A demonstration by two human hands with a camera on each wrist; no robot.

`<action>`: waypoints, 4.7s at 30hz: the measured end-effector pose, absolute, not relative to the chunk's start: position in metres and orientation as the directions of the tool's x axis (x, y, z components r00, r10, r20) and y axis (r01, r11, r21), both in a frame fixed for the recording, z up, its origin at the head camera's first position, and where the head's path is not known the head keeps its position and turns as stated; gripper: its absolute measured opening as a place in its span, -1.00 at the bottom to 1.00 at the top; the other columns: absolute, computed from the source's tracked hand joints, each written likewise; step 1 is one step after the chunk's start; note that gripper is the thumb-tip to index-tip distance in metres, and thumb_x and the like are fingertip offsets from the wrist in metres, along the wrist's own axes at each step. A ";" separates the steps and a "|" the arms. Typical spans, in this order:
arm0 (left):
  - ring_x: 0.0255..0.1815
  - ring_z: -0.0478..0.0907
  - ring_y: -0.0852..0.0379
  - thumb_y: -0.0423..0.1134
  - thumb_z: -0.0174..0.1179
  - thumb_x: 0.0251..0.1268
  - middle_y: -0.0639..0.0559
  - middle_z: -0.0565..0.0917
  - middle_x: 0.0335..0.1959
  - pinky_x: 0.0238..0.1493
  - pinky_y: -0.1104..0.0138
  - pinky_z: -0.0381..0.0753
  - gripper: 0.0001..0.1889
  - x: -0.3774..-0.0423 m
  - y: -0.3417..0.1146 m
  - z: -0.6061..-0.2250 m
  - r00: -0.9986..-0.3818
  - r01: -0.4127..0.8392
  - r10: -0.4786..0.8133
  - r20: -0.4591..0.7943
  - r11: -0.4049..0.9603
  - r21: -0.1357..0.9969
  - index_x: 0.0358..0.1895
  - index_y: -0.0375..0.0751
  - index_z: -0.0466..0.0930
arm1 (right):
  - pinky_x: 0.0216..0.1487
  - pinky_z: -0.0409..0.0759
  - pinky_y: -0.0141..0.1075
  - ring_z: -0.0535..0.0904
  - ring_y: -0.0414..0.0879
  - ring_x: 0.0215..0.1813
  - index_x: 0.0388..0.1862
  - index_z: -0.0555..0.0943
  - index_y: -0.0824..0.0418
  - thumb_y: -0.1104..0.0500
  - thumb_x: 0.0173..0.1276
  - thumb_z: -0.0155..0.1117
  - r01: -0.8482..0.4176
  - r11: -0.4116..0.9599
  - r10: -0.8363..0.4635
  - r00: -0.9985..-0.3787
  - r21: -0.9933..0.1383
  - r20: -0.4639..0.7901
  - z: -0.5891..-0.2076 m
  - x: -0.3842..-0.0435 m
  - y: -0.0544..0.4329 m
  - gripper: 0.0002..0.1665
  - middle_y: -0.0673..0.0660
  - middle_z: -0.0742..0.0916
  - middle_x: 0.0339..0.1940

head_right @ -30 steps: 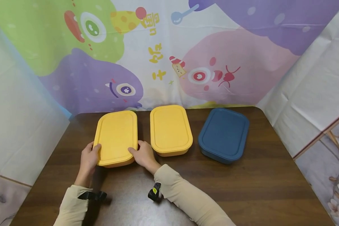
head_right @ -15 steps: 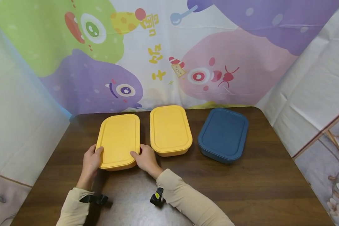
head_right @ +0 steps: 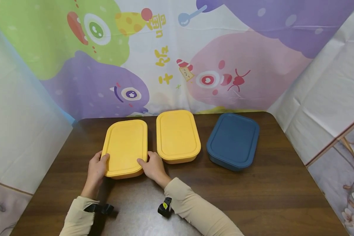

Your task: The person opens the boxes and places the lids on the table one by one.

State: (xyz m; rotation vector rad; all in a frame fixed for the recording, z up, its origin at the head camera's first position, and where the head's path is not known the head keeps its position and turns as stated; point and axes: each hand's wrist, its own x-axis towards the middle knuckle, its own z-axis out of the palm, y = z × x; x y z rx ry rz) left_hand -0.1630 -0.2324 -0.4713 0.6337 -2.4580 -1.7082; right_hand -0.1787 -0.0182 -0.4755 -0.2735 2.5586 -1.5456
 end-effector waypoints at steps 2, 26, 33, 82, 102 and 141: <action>0.02 0.44 -0.07 -0.19 -0.17 0.54 -0.35 0.45 0.21 -0.21 0.54 0.38 -0.49 -0.163 -0.232 -0.472 -0.911 -0.285 -0.378 -0.162 0.295 0.912 0.42 -0.42 0.20 | -0.06 0.56 -0.15 0.55 -0.01 -0.10 0.17 0.55 0.37 0.04 0.37 0.25 -0.082 0.454 -0.228 -0.973 -0.887 -0.026 -0.475 -0.178 -0.018 -0.48 0.29 0.67 0.01; 0.18 0.36 -0.18 -0.19 -0.20 0.56 -0.42 0.33 0.34 0.21 0.10 0.35 -0.44 -0.162 -0.233 -0.477 -0.918 -0.291 -0.350 -0.185 0.279 0.915 0.47 -0.46 0.07 | -0.37 0.31 -0.36 0.37 -0.11 -0.37 -0.02 0.58 0.32 0.02 0.41 0.21 -0.130 0.465 -0.259 -0.966 -0.876 0.006 -0.485 -0.179 -0.018 -0.61 0.12 0.52 -0.35; 0.20 0.33 -0.21 -0.18 -0.25 0.57 -0.44 0.30 0.33 0.28 0.03 0.29 -0.43 -0.162 -0.234 -0.475 -0.929 -0.292 -0.320 -0.185 0.327 0.899 0.47 -0.48 0.01 | -0.41 0.28 -0.37 0.34 -0.12 -0.41 -0.08 0.57 0.31 0.00 0.44 0.16 -0.129 0.461 -0.260 -0.966 -0.878 0.005 -0.485 -0.175 -0.019 -0.63 0.11 0.47 -0.36; 0.09 0.45 -0.31 -0.41 0.25 0.16 -0.30 0.65 -0.06 0.19 -0.05 0.39 -0.81 -0.158 -0.208 -0.484 -0.792 0.245 -0.171 0.586 0.791 0.561 -0.16 -0.41 0.68 | -0.33 0.33 -0.35 0.37 -0.11 -0.32 0.12 0.54 0.35 0.00 0.43 0.18 -0.108 0.417 -0.207 -0.978 -0.903 0.021 -0.488 -0.171 -0.021 -0.52 0.15 0.53 -0.28; -0.20 0.57 0.03 -0.26 0.44 0.04 -0.01 0.72 -0.30 -0.16 0.14 0.57 -0.79 -0.146 -0.203 -0.482 -0.813 0.439 0.143 0.564 0.787 0.433 -0.23 -0.20 0.73 | -0.24 0.41 -0.31 0.44 -0.09 -0.23 0.22 0.48 0.39 0.00 0.41 0.19 -0.099 0.434 -0.191 -0.981 -0.895 0.015 -0.489 -0.172 -0.021 -0.42 0.19 0.59 -0.21; -0.32 0.40 0.22 -0.18 0.56 -0.16 0.18 0.61 -0.39 -0.28 0.33 0.36 -0.73 -0.134 -0.205 -0.476 -0.839 0.503 0.328 0.435 0.773 0.387 -0.29 0.01 0.77 | -0.04 0.55 -0.16 0.54 0.00 -0.07 0.27 0.46 0.37 -0.03 0.43 0.18 -0.095 0.438 -0.222 -0.975 -0.894 -0.005 -0.491 -0.174 -0.017 -0.39 0.24 0.62 -0.04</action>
